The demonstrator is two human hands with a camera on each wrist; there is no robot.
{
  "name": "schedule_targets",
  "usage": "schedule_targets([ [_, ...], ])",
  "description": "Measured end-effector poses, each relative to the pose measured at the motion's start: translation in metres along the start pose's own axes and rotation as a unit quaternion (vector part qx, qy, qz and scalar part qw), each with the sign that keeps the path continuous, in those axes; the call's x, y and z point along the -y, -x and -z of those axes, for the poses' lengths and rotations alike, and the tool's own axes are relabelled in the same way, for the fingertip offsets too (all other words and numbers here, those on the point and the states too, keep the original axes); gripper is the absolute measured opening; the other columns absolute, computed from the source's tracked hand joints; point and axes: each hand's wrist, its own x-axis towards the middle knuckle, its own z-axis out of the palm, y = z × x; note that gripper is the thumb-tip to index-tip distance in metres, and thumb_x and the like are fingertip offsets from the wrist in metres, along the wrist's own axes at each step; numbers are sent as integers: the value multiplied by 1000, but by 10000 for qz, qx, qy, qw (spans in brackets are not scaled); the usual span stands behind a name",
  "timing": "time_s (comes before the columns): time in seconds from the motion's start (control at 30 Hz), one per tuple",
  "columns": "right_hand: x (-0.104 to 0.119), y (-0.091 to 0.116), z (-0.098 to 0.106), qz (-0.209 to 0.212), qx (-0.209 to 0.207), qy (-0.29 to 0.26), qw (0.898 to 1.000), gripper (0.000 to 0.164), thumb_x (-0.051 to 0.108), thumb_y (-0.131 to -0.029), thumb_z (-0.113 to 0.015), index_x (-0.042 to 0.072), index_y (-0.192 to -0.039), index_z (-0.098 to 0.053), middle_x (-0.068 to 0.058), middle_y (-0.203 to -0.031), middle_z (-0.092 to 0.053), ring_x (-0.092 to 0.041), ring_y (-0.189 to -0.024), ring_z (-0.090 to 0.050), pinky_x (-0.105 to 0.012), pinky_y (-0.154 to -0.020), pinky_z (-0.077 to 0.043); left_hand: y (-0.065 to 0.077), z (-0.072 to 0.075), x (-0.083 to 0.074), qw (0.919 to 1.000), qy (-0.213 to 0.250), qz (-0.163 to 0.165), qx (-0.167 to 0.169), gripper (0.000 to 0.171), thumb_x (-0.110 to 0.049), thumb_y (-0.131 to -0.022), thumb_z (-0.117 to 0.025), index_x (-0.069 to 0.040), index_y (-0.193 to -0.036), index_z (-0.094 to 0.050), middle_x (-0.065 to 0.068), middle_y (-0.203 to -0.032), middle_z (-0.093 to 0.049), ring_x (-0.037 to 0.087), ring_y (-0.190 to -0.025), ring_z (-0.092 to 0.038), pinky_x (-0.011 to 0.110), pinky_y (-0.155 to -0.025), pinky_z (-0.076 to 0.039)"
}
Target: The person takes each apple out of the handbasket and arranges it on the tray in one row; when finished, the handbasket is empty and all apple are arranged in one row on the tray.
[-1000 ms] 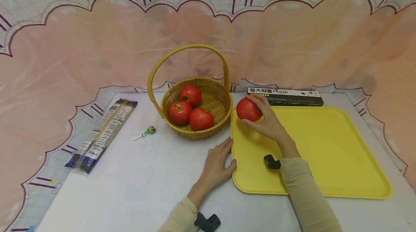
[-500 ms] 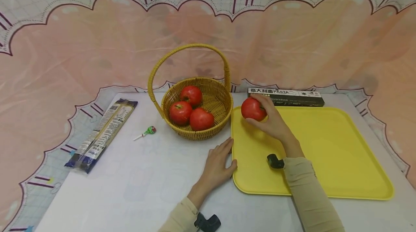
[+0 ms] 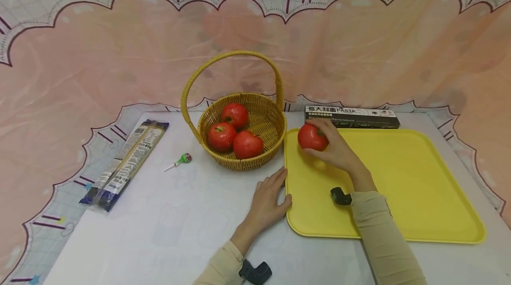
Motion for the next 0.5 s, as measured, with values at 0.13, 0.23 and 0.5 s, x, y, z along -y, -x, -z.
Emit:
schedule_targets([
  [0.13,0,1,0,-7,99,66,9999,71,32,-68,-73,27,-130,-40,0,-135,-31,-26,-117,-40,-53,-90,-39,0,0,1,10000,-18,-39,-28,59,-27,-80,-53,-10,-134,-38,0,-139,-39,15,-108,-49,26,-77,-32],
  [0.23,-1,1,0,-22,159,130,9998,71,30,-68,-73,26,-131,-39,0,-134,-31,-26,-117,-40,-52,-89,-40,-1,0,1,10000,-39,-36,-44,58,-27,-80,-53,-10,-134,-39,0,-139,-39,15,-108,-49,26,-78,-32],
  [0.5,-3,3,0,-317,427,290,9982,73,30,-69,-73,30,-133,-36,-1,-134,-32,-26,-116,-40,-52,-86,-41,-1,1,-1,10000,-29,8,-2,59,-27,-80,-52,-10,-135,-38,0,-139,-38,15,-110,-48,27,-79,-32],
])
